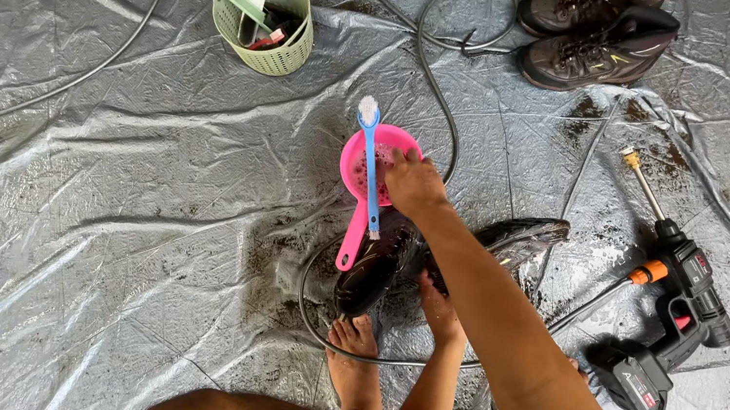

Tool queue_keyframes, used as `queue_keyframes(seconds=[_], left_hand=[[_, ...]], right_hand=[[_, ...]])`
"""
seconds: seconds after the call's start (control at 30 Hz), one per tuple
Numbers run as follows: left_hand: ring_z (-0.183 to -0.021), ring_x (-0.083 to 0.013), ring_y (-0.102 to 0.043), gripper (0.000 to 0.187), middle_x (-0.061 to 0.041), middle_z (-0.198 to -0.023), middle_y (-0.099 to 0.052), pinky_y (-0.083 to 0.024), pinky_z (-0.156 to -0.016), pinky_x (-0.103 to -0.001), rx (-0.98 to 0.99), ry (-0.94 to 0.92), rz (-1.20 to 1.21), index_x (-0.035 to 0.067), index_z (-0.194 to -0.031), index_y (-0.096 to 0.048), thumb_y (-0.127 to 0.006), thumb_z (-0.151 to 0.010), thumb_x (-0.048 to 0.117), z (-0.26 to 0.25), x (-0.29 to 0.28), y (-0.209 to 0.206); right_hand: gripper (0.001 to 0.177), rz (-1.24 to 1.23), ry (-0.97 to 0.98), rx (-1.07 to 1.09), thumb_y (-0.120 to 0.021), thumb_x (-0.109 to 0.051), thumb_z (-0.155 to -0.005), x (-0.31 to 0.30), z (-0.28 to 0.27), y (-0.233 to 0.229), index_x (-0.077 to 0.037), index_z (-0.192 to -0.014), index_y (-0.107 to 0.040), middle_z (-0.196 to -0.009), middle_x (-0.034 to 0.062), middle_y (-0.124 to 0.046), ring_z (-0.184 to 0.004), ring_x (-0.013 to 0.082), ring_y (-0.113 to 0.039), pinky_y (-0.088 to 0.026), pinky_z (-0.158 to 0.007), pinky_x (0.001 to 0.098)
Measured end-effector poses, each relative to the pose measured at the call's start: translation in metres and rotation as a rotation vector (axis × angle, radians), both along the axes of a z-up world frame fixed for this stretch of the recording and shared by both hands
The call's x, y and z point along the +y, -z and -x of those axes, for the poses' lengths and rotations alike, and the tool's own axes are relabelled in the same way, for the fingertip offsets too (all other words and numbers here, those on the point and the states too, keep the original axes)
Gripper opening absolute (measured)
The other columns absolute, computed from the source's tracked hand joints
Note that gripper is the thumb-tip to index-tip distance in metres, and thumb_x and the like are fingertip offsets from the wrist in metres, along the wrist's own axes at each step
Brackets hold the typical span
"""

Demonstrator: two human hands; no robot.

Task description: The person scrubs a dark shoe with a green brush and a blue toothbrush, dipping them into a pink bowl of soapy water. The person then uses a handheld power washer to rinse the shoe and continues scrubbing with the brushes.

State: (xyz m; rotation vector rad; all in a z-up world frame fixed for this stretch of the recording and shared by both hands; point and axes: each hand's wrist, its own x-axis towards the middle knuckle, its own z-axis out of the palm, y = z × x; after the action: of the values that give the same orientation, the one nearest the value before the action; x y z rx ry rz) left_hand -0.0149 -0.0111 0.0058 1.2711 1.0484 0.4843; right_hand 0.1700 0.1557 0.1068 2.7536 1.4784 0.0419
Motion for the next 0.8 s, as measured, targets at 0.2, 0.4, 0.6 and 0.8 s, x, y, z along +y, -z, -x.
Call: queue_keyframes(seconds=[0.2, 0.4, 0.6, 0.8], left_hand=[[-0.145, -0.0286, -0.060, 0.045, -0.019, -0.150, -0.066, -0.044, -0.122, -0.042, 0.007, 0.020, 0.016, 0.014, -0.158, -0.054, -0.053, -0.116, 0.030, 0.008, 0.004, -0.009], [-0.143, -0.0455, -0.057, 0.047, -0.032, -0.148, -0.062, -0.042, -0.123, -0.054, -0.008, 0.023, -0.032, 0.002, -0.156, -0.053, -0.045, -0.117, 0.027, 0.000, 0.003, -0.032], [-0.134, -0.0356, -0.067, 0.050, -0.018, -0.138, -0.072, -0.051, -0.115, -0.049, 0.063, 0.023, -0.020, 0.011, -0.151, -0.057, -0.066, -0.106, 0.029, -0.015, -0.004, -0.039], [-0.134, -0.0408, -0.067, 0.059, -0.024, -0.136, -0.071, -0.053, -0.115, -0.049, 0.205, 0.029, -0.087, 0.006, -0.149, -0.055, -0.075, -0.097, 0.027, -0.015, 0.008, -0.022]], right_hand=[[0.029, -0.032, 0.197, 0.216, -0.051, -0.016, -0.099, 0.008, 0.013, -0.029, -0.003, -0.109, -0.075, -0.128, 0.0196, -0.062, -0.109, 0.0473, -0.066, -0.064, -0.080, 0.0548], [0.035, 0.102, 0.068, 0.125, -0.046, -0.011, -0.099, 0.001, 0.001, -0.020, -0.008, -0.101, -0.081, -0.124, 0.0126, -0.069, -0.122, 0.0397, -0.059, -0.059, -0.092, 0.0503], [0.031, 0.015, 0.040, 0.140, -0.051, -0.011, -0.098, -0.011, 0.008, -0.055, -0.007, -0.097, -0.081, -0.129, 0.0127, -0.066, -0.125, 0.0390, -0.056, -0.059, -0.096, 0.0496], [0.028, -0.054, 0.126, 0.166, -0.067, -0.032, -0.101, -0.023, 0.012, -0.071, -0.011, -0.110, -0.083, -0.130, 0.0137, -0.064, -0.122, 0.0383, -0.060, -0.062, -0.096, 0.0507]])
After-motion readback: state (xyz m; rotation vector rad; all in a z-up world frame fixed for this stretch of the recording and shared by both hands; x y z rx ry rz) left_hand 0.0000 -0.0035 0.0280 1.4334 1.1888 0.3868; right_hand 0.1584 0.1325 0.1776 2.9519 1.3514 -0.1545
